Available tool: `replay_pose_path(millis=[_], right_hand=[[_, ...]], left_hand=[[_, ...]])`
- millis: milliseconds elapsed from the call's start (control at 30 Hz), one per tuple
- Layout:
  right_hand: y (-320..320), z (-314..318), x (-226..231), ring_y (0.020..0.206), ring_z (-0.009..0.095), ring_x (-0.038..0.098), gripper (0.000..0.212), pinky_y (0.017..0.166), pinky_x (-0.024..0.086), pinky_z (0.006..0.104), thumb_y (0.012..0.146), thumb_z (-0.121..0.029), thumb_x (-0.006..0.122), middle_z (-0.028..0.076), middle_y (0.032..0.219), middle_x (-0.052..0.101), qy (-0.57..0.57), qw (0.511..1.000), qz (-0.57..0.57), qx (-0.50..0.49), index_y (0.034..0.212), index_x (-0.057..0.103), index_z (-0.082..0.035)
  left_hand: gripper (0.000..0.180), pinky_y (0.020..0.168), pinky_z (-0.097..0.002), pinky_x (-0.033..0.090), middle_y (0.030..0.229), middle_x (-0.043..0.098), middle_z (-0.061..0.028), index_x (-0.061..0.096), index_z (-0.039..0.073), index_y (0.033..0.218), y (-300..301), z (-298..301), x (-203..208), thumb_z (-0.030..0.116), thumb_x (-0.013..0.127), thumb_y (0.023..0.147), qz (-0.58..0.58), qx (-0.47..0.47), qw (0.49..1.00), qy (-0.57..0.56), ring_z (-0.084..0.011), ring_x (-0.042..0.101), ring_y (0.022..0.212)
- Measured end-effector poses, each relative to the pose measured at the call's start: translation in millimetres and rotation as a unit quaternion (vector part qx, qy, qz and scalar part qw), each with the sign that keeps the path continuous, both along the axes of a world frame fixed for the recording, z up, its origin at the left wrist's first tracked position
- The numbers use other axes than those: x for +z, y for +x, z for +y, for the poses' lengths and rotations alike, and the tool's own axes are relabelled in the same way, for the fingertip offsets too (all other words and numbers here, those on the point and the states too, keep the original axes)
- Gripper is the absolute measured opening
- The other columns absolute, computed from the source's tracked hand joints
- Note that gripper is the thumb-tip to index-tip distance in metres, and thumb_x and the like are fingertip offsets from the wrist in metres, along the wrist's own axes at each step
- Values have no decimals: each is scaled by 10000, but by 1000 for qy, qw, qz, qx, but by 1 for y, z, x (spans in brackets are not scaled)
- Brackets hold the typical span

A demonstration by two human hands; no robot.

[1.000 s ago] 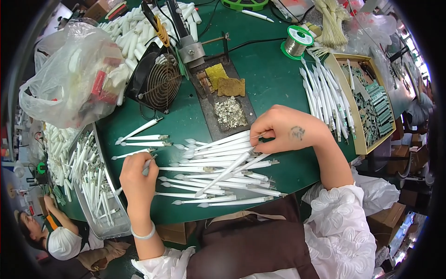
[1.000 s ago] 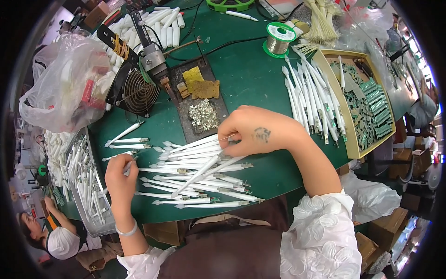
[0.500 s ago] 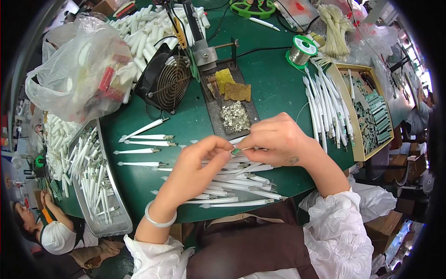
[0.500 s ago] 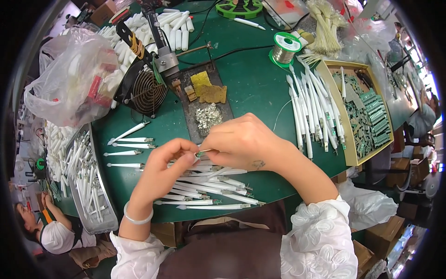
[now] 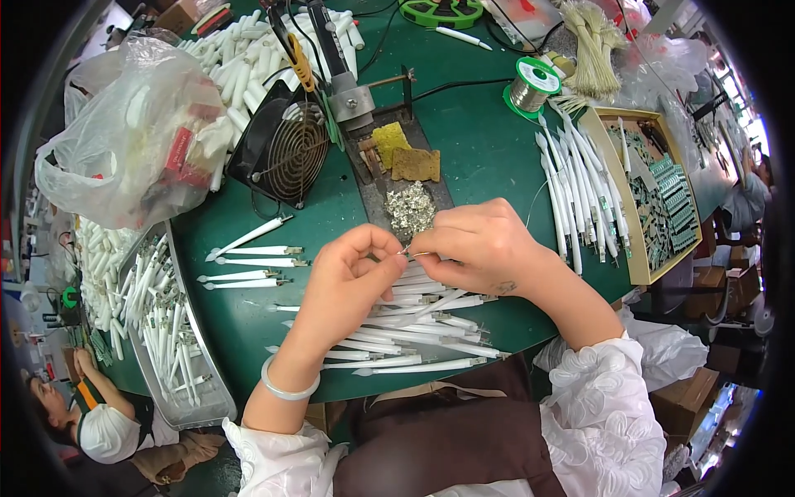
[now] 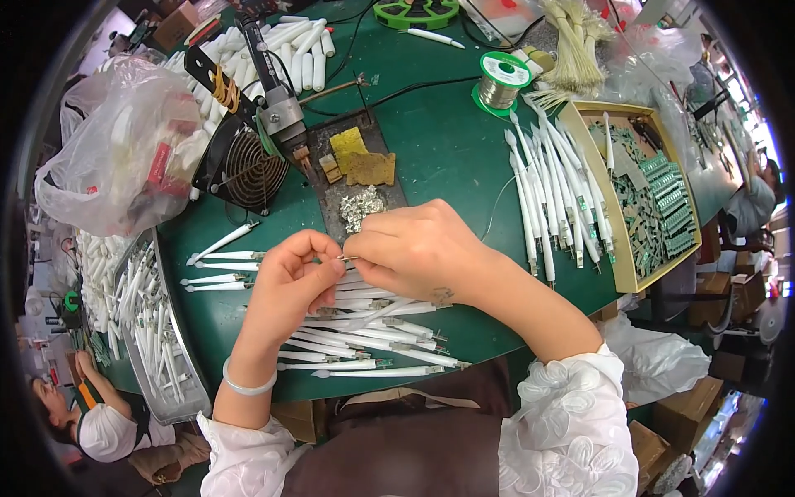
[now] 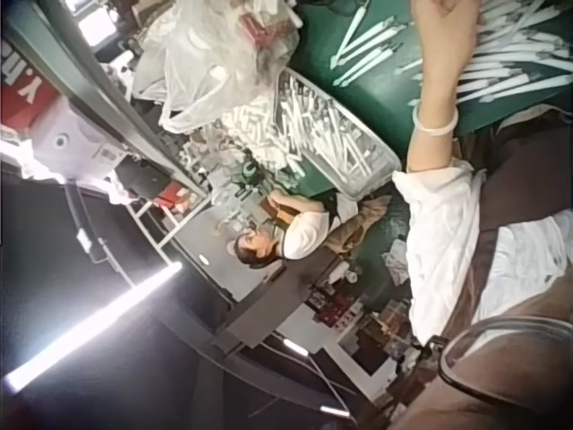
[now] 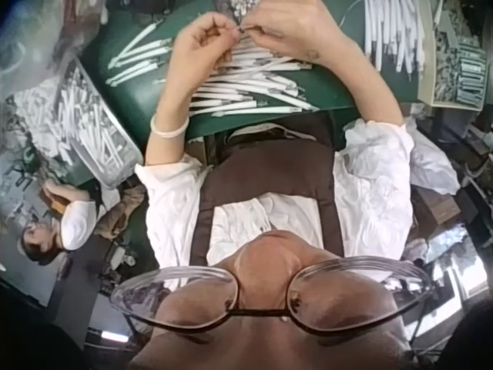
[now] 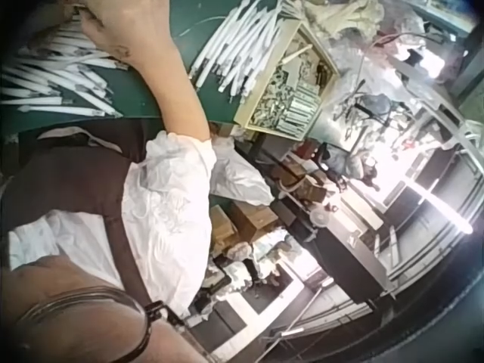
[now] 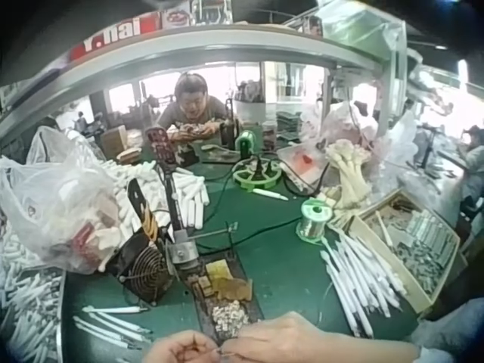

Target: Manual assembly of small white plastic components onto a central base unit on a production floor.

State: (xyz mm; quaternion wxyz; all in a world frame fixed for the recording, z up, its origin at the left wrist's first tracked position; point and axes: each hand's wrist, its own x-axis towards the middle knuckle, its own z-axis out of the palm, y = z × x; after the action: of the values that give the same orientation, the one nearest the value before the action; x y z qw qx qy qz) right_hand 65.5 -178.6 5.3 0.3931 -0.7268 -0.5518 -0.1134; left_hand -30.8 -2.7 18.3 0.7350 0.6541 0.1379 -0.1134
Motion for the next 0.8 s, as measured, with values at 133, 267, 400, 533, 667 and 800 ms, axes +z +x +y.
replay_pose_path(millis=[133,267,400,533,667,800], right_hand=[[-2,3,-2,540,194,584,189,441,445,308,639,-29,703,10,652,578,2,999,44,3,778,605,-112],[-1,3,-2,554,205,596,199,449,454,310,642,-30,701,13,675,594,-25,998,49,6,790,594,-107],[-3,4,-7,557,201,599,209,456,460,307,641,-28,701,17,681,600,-9,1000,27,0,803,589,-99],[-2,7,-9,536,173,581,202,457,451,290,663,-26,701,16,671,587,-1,999,48,0,822,593,-89],[-3,6,-2,501,137,524,164,462,430,262,710,-24,692,9,657,564,-14,991,133,-15,829,592,-74],[0,3,3,538,94,473,115,498,398,227,759,-16,666,11,654,519,-23,975,218,-33,830,584,-53]], left_hand=[[108,498,-172,391,809,594,-3,572,8,930,-1,1,-4,53,631,851,-4,0,1000,-3,-40,541,582],[94,478,-171,380,787,593,0,577,18,917,2,1,-5,43,623,839,15,5,1000,-15,-42,535,571],[45,456,-178,376,748,590,-3,580,22,863,4,0,-3,20,597,820,17,18,999,-20,-50,537,550],[18,447,-184,377,707,590,-8,581,17,819,7,-2,-8,6,577,806,-16,34,999,-6,-56,535,525],[39,430,-186,370,671,599,-18,580,25,802,11,-1,-10,6,547,812,-28,51,998,5,-60,530,499],[42,410,-198,356,674,610,-38,577,31,804,15,0,-10,19,542,823,-15,51,999,9,-70,521,482]])
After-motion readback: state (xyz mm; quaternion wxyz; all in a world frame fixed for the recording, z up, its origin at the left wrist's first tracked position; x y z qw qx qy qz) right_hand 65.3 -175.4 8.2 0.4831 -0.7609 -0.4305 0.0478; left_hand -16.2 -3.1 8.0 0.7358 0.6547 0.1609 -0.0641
